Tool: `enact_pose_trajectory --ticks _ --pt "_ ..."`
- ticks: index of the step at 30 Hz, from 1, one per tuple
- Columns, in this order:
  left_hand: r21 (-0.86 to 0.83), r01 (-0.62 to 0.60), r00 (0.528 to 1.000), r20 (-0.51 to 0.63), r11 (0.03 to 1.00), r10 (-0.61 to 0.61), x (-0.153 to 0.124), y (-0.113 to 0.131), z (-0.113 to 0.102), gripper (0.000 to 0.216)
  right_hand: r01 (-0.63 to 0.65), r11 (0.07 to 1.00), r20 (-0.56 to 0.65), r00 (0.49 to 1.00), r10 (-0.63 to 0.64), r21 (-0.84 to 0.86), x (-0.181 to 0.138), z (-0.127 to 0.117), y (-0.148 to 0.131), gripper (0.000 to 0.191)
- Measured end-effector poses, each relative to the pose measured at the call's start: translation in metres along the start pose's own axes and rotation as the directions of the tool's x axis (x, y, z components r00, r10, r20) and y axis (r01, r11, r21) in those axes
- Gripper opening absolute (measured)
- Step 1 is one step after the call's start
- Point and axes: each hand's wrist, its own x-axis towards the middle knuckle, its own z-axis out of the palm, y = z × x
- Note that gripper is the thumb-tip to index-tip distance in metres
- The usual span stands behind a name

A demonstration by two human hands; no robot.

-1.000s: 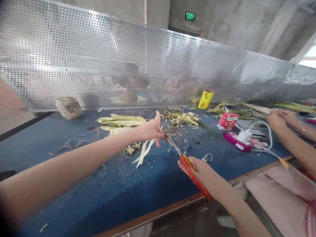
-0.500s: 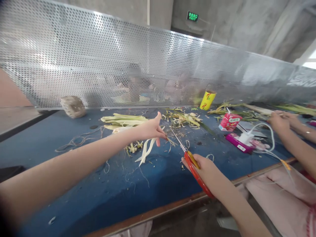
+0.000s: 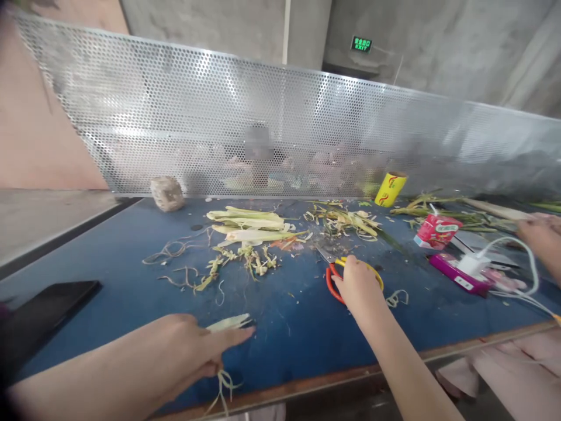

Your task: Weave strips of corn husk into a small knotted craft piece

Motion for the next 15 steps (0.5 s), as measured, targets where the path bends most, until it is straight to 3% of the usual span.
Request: enact_pose_trajectory --ticks 3,5,7,11,15 --pt "0.069 0.066 0.997 0.031 0.995 -0.068 -0.003 -0.011 0.005 0.046 0.105 0.993 -0.159 0.981 -0.113 -0.057 -0.002 -0.010 -0.026 0.016" --pt "-0.018 0.035 0.998 0.058 0.999 -0.034 0.001 -0.018 0.008 0.044 0.318 0.946 -0.188 0.935 -0.302 0.065 -0.003 -0.018 -0.052 0.011" --pt "-0.115 -0.028 0.999 0.037 0.993 0.032 0.006 -0.025 0.014 0.042 0.496 0.829 -0.133 0.868 -0.478 0.259 -0.003 -0.025 -0.081 0.010" --pt "-0.190 -0.148 0.989 -0.039 0.971 0.143 0.010 -0.039 0.030 0.042 0.559 0.776 -0.091 0.824 -0.559 0.292 0.006 -0.025 -0.127 0.007" --pt "-0.167 -0.220 0.973 -0.106 0.961 0.205 0.007 -0.053 0.039 0.040 0.596 0.751 -0.076 0.794 -0.603 0.285 0.019 -0.018 -0.143 0.013"
